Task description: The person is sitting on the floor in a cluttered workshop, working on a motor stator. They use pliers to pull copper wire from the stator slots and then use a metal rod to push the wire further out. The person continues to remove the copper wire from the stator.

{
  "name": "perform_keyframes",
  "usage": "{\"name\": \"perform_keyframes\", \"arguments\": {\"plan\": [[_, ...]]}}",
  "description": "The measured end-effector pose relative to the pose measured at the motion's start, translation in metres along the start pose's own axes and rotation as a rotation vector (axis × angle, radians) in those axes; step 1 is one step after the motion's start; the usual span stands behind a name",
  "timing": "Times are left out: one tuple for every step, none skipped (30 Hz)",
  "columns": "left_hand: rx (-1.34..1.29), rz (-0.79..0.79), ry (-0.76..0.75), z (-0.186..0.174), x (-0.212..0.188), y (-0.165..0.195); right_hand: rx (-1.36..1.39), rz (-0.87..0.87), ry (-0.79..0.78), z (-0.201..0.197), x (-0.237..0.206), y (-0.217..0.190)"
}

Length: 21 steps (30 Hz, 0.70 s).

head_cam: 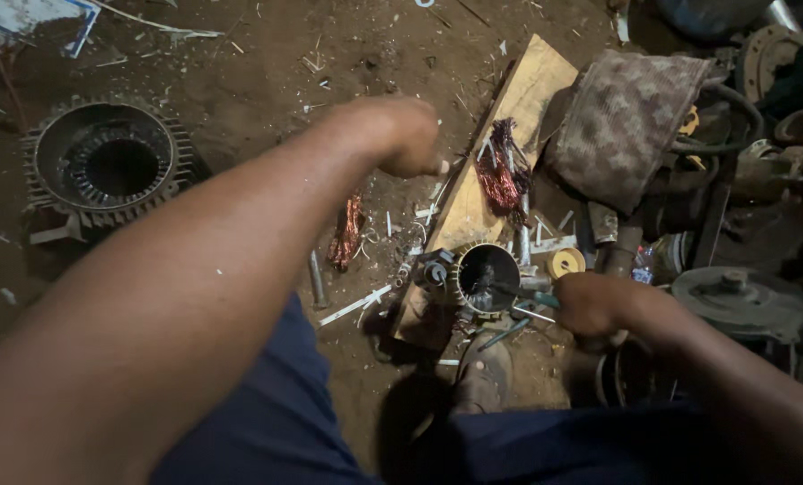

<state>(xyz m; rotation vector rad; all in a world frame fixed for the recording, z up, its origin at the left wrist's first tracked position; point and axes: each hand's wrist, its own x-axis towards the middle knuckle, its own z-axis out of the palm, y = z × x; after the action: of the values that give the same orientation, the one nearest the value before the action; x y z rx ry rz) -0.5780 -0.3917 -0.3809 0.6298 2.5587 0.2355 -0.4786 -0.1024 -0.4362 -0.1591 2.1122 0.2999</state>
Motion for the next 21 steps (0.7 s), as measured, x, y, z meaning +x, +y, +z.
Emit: {"name": "perform_keyframes", "arguments": {"plan": [[-0.018,-0.016,0.005,0.0,-0.001,0.003,0.01,-0.01,-0.002,0.0,0.004,-0.002],[-0.037,-0.031,0.012,-0.001,-0.001,0.006,0.019,-0.018,-0.001,-0.002,0.005,-0.003],[-0.038,-0.02,0.003,-0.001,-0.001,0.009,0.093,0.001,-0.005,-0.004,0.005,-0.003],[-0.04,-0.012,-0.007,0.0,-0.001,0.011,0.166,0.017,-0.01,-0.007,0.005,-0.006],[-0.043,-0.007,-0.021,0.0,-0.002,0.012,0.238,0.03,-0.017,-0.009,0.004,-0.007],[-0.056,-0.025,-0.01,0.0,-0.002,0.013,0.162,-0.008,-0.007,-0.012,0.004,-0.01],[-0.069,-0.042,0.004,0.0,-0.002,0.013,0.087,-0.044,0.005,-0.015,0.004,-0.011],[-0.081,-0.058,0.019,0.0,-0.002,0.013,0.013,-0.079,0.018,-0.018,0.003,-0.012],[-0.084,-0.061,0.016,0.0,-0.003,0.012,0.068,-0.036,0.002,-0.021,0.002,-0.013],[-0.086,-0.064,0.011,-0.001,-0.004,0.011,0.123,0.006,-0.014,-0.024,0.001,-0.015],[-0.088,-0.068,0.006,-0.002,-0.005,0.009,0.18,0.049,-0.031,-0.026,0.001,-0.016],[-0.083,-0.069,0.004,-0.003,-0.005,0.008,0.138,0.018,-0.021,-0.028,0.001,-0.017],[-0.076,-0.071,0.0,-0.004,-0.006,0.007,0.099,-0.016,-0.013,-0.03,0.001,-0.019],[-0.071,-0.073,-0.006,-0.004,-0.008,0.006,0.059,-0.048,-0.006,-0.03,0.001,-0.021],[-0.07,-0.059,-0.005,-0.005,-0.009,0.006,0.082,-0.049,-0.023,-0.03,0.002,-0.022],[-0.068,-0.045,-0.002,-0.006,-0.01,0.006,0.106,-0.049,-0.039,-0.03,0.002,-0.023],[-0.066,-0.029,0.002,-0.006,-0.01,0.006,0.129,-0.049,-0.054,-0.03,0.003,-0.024],[-0.077,-0.037,0.006,-0.006,-0.011,0.006,0.132,-0.039,-0.05,-0.03,0.004,-0.024],[-0.087,-0.045,0.012,-0.006,-0.011,0.006,0.134,-0.03,-0.046,-0.03,0.004,-0.024],[-0.098,-0.053,0.016,-0.006,-0.012,0.006,0.137,-0.02,-0.042,-0.031,0.005,-0.025],[-0.108,-0.057,0.016,-0.006,-0.012,0.006,0.133,0.003,-0.037,-0.032,0.004,-0.025]]}}
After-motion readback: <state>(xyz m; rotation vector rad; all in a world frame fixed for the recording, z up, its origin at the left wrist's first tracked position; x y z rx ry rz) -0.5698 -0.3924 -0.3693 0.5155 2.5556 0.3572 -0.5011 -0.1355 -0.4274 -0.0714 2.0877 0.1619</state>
